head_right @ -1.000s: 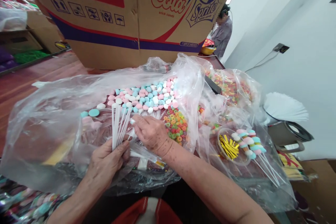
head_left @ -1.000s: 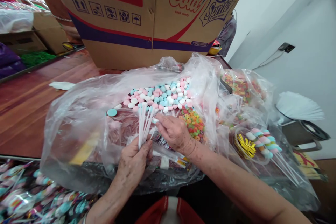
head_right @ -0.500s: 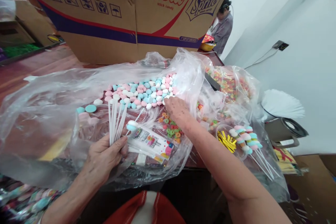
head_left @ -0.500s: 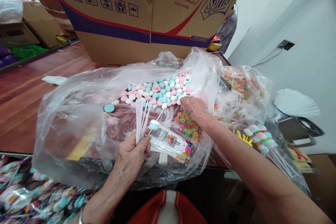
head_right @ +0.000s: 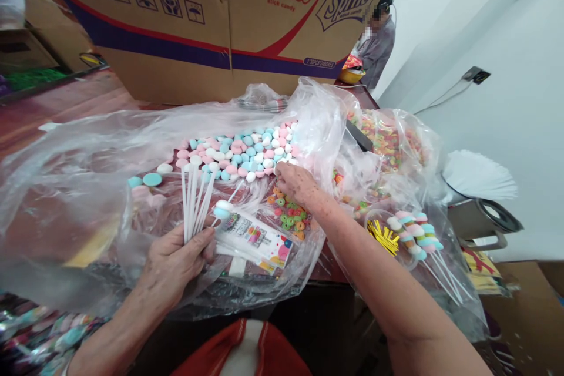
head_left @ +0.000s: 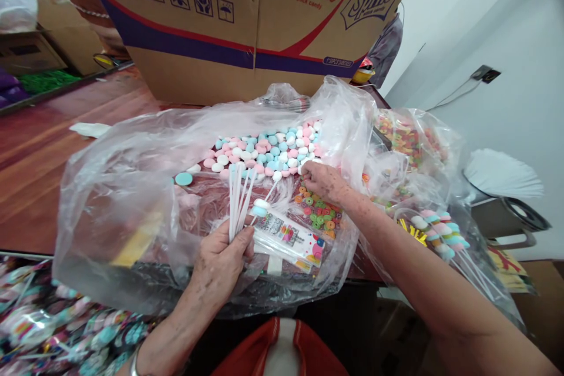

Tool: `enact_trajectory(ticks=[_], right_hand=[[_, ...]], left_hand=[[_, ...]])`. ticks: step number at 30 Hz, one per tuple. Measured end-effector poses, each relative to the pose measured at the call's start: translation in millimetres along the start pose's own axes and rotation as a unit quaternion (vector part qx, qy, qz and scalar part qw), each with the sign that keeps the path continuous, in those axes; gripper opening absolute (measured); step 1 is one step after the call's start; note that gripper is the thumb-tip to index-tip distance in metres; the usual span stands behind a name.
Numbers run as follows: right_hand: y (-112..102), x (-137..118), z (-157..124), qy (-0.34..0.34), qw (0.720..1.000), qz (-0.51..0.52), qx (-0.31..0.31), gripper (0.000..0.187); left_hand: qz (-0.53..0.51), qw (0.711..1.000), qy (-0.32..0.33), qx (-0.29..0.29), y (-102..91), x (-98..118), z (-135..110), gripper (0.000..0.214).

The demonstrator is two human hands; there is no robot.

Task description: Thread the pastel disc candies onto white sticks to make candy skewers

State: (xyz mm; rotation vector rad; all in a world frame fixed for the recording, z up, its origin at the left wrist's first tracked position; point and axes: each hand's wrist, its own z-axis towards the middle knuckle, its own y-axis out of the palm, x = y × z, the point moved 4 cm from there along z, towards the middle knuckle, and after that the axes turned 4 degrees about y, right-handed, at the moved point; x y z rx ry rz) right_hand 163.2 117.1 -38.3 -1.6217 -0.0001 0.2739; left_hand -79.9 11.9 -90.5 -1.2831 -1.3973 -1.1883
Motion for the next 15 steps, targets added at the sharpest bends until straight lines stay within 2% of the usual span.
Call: enact_trajectory(ticks=[2, 4, 9, 15], right_hand=[[-4, 2, 0, 0.01, 0.999, 0.036, 0.014, 0.025], [-5, 2, 1, 0.0, 0.999, 0.031, 0.017, 0.023], [7, -2, 2, -0.08, 0.993, -0.079, -0.026, 0.023], [13, -10, 5, -0.1, 0.984, -0.138, -0.048, 0.029]], left_hand=[[-0.001, 1.0, 0.001, 0.003, -0.3, -1, 0, 0.028], [-0.002, 1.0, -0.005, 0.009, -0.2, 0, 0, 0.03], [0.0, 1.0, -0.028, 0.009, 2.5, 6, -2, 0.028], [0.009, 1.0, 0.002, 0.0, -0.1, 1, 0, 0.028]])
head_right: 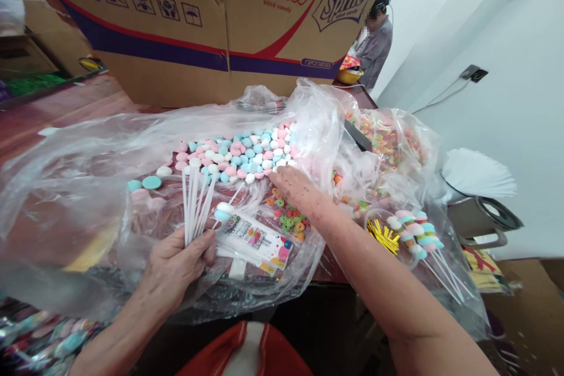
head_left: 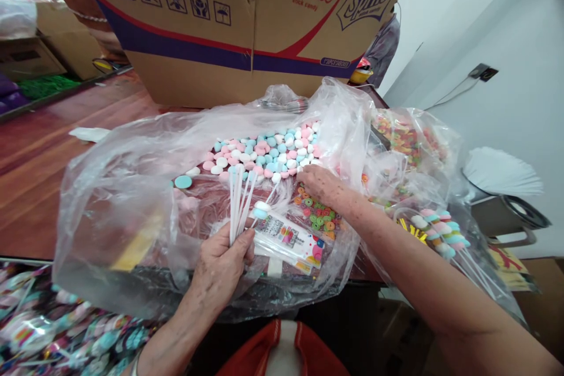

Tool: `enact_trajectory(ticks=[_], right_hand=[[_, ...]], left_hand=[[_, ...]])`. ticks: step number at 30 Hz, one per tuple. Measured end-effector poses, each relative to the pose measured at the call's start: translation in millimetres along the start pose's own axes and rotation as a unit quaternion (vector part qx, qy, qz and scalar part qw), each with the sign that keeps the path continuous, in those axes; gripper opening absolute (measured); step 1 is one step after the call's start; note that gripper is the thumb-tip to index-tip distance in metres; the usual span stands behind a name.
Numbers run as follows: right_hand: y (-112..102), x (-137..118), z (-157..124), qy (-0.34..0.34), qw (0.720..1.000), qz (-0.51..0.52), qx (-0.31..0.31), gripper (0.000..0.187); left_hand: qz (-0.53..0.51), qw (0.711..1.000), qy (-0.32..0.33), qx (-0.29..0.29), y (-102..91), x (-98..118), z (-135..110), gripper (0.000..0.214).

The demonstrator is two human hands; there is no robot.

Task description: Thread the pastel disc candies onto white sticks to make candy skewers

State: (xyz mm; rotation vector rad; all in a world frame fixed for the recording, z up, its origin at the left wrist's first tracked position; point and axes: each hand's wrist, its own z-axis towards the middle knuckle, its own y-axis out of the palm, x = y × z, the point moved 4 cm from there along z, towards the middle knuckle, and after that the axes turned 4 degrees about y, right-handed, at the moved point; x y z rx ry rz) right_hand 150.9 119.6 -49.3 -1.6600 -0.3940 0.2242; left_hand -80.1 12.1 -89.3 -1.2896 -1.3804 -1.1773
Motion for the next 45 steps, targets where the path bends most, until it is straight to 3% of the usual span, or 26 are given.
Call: enact_trajectory(ticks=[7, 10, 12, 14, 16, 18, 20, 24, 30, 40, 45], right_hand=[[-5, -2, 2, 0.014, 1.0, 0.021, 0.007, 0.02], [-10, -4, -2, 0.024, 0.984, 0.166, 0.066, 0.017], [-13, -6, -5, 0.031, 0.926, 0.366, 0.091, 0.015], [-13, -10, -8, 0.033, 0.835, 0.545, 0.073, 0.013], [-14, -16, -10, 0.034, 0.757, 0.651, 0.042, 0.012], [-16, -20, -11, 0.033, 0.711, 0.702, 0.03, 0.014], [-18, -23, -11, 0.034, 0.689, 0.723, 0.025, 0.016], [-17, -23, -13, 0.024, 0.685, 0.728, 0.014, 0.017], [-14, -22, -14, 0.015, 0.721, 0.692, 0.036, 0.024], [-15, -21, -13, 0.014, 0.705, 0.707, 0.047, 0.025], [-11, -37, -16, -0.018, 0.739, 0.673, 0.025, 0.02]], left_hand=[[0.033, 0.999, 0.011, -0.013, -2.6, -3, 1, 0.028], [0.034, 0.999, 0.011, -0.019, -0.1, 0, 0, 0.026], [0.037, 0.999, 0.01, -0.02, 1.5, 1, 0, 0.024], [0.043, 0.999, 0.011, -0.019, 2.0, 2, 0, 0.024], [0.048, 0.999, 0.009, -0.021, 2.0, 1, 0, 0.025], [0.05, 0.998, 0.008, -0.028, 1.9, 1, 0, 0.026], [0.057, 0.998, 0.012, -0.037, 1.8, 0, 1, 0.023], [0.084, 0.995, 0.026, -0.046, 1.3, 1, 2, 0.021], [0.085, 0.995, 0.027, -0.053, 1.6, 2, 2, 0.026], [0.06, 0.997, 0.02, -0.038, 1.4, -3, 2, 0.023], [0.064, 0.997, 0.015, -0.046, -1.1, -7, 3, 0.023]])
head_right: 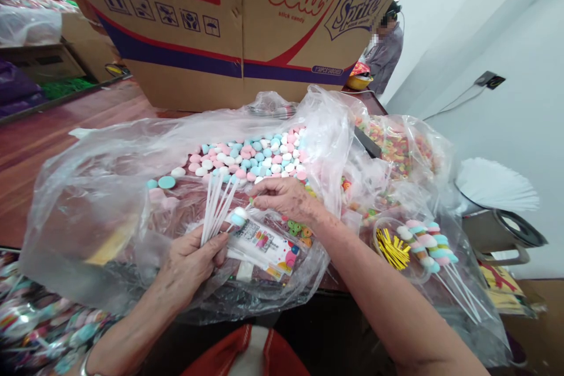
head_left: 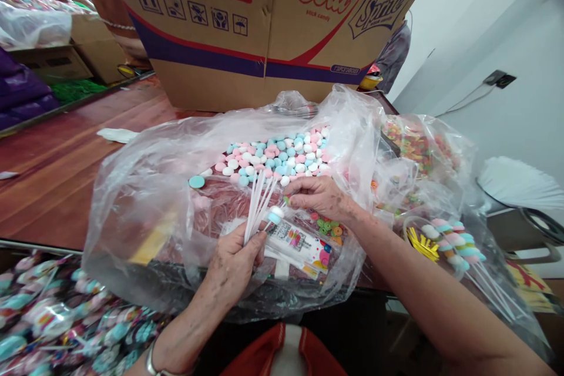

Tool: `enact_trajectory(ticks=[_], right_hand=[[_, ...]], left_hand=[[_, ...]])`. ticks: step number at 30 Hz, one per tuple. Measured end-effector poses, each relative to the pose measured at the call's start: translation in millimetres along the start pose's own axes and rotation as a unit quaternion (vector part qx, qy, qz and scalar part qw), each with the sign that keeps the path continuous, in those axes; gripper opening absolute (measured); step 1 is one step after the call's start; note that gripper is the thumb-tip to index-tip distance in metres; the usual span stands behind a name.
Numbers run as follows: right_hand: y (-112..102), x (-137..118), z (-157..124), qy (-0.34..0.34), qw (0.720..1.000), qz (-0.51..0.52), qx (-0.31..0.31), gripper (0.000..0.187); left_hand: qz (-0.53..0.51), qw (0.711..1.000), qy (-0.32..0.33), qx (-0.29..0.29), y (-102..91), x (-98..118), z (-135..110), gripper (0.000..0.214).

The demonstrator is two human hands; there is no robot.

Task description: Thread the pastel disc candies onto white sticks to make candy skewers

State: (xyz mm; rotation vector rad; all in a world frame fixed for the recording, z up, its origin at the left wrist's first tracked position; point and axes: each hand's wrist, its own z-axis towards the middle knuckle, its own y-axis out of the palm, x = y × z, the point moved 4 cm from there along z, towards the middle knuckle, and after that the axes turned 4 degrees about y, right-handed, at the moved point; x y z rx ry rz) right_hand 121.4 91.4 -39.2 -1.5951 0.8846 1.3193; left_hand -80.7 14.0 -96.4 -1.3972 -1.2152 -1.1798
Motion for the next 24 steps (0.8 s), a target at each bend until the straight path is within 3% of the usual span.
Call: enact_trajectory(ticks=[3, 5, 7, 9, 11, 13, 16, 18, 20, 21, 24], right_hand=[[13, 1, -2, -0.001, 0.999, 0.006, -0.04, 0.022], [12, 2, 0, 0.006, 0.999, 0.022, -0.028, 0.031], [-1, 1, 6, 0.006, 0.999, -0.011, 0.049, 0.034], [-16, -3, 13, -0.005, 0.98, -0.145, 0.134, 0.026], [-21, -8, 21, -0.008, 0.928, -0.337, 0.162, 0.019], [-13, -9, 29, -0.007, 0.858, -0.498, 0.127, 0.019], [7, -9, 36, -0.018, 0.775, -0.627, 0.077, 0.024], [17, -8, 38, -0.032, 0.745, -0.663, 0.062, 0.027], [19, -8, 39, -0.037, 0.746, -0.663, 0.052, 0.03], [16, -7, 39, -0.03, 0.759, -0.649, 0.053, 0.03], [-6, -2, 36, 0.034, 0.843, -0.531, 0.078, 0.019]], left_hand=[[-0.004, 1.0, 0.002, -0.002, -0.5, -1, 0, 0.024], [-0.019, 1.0, 0.004, 0.004, 0.1, -1, 0, 0.025], [-0.042, 0.999, -0.002, 0.019, 0.8, 0, -1, 0.025], [-0.063, 0.998, -0.011, 0.03, 1.7, 1, -1, 0.025], [-0.076, 0.996, -0.016, 0.035, 2.3, 1, -1, 0.025], [-0.08, 0.996, -0.011, 0.039, 2.1, 0, -1, 0.025], [-0.083, 0.996, -0.006, 0.043, 1.3, -1, 0, 0.025], [-0.085, 0.995, -0.012, 0.042, 1.2, -1, -1, 0.025], [-0.085, 0.995, -0.015, 0.04, 1.1, -1, -1, 0.026], [-0.084, 0.996, -0.012, 0.04, 0.9, -1, -1, 0.026], [-0.081, 0.996, -0.004, 0.039, 0.7, -1, 0, 0.027]])
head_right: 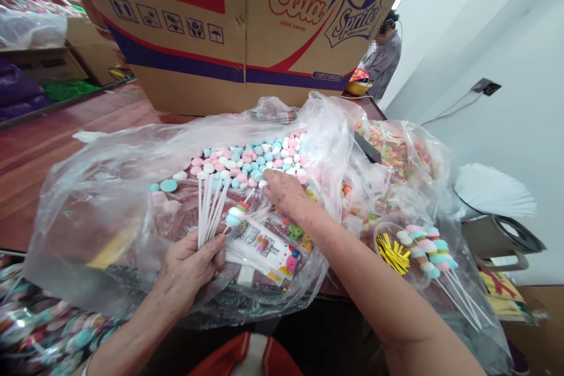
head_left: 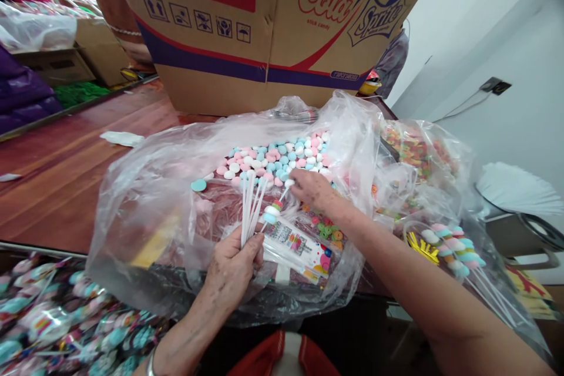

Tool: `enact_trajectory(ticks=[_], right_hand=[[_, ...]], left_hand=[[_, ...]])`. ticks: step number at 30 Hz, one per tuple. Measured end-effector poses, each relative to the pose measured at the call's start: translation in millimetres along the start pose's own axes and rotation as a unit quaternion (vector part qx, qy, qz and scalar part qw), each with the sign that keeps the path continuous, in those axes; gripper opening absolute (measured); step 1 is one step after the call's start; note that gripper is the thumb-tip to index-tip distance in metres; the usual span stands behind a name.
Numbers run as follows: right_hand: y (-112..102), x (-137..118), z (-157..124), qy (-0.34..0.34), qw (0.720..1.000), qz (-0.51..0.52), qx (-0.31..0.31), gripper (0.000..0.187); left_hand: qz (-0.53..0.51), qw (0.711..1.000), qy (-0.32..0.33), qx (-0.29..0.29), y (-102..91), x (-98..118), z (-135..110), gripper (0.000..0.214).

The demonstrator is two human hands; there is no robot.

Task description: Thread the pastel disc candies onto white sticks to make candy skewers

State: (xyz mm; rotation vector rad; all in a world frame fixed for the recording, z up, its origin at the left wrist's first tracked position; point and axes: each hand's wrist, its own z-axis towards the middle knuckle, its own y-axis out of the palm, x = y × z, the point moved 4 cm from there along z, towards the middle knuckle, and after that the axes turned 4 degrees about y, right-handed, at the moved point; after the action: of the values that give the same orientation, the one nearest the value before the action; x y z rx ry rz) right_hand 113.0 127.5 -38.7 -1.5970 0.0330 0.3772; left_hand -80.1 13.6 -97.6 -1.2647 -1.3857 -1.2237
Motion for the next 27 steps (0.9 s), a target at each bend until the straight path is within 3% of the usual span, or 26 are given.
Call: enact_trajectory(ticks=[4, 6, 11, 15, 21, 27], right_hand=[[-2, 30, -6, 0.1, 0.974, 0.202, -0.038, 0.005], [-5, 34, -10, 0.104, 0.978, 0.181, -0.014, 0.007], [-7, 16, -15, 0.003, 0.995, 0.097, 0.007, 0.022], [-4, 17, -17, 0.048, 0.997, 0.06, 0.021, 0.019], [0, 18, -30, -0.011, 0.997, 0.069, -0.015, 0.007], [-21, 21, -16, 0.047, 0.988, 0.12, 0.087, 0.005]], left_hand=[[-0.007, 1.0, -0.008, 0.011, 0.8, 1, -1, 0.028], [-0.01, 1.0, -0.011, 0.009, 1.6, 2, -1, 0.028], [-0.003, 1.0, -0.003, -0.007, 1.1, 2, -2, 0.025], [0.006, 1.0, -0.003, -0.015, 0.2, -1, -2, 0.024], [0.045, 0.999, 0.0, -0.001, 0.4, 3, -3, 0.024], [0.032, 0.999, 0.003, -0.005, 0.8, 1, -1, 0.025]])
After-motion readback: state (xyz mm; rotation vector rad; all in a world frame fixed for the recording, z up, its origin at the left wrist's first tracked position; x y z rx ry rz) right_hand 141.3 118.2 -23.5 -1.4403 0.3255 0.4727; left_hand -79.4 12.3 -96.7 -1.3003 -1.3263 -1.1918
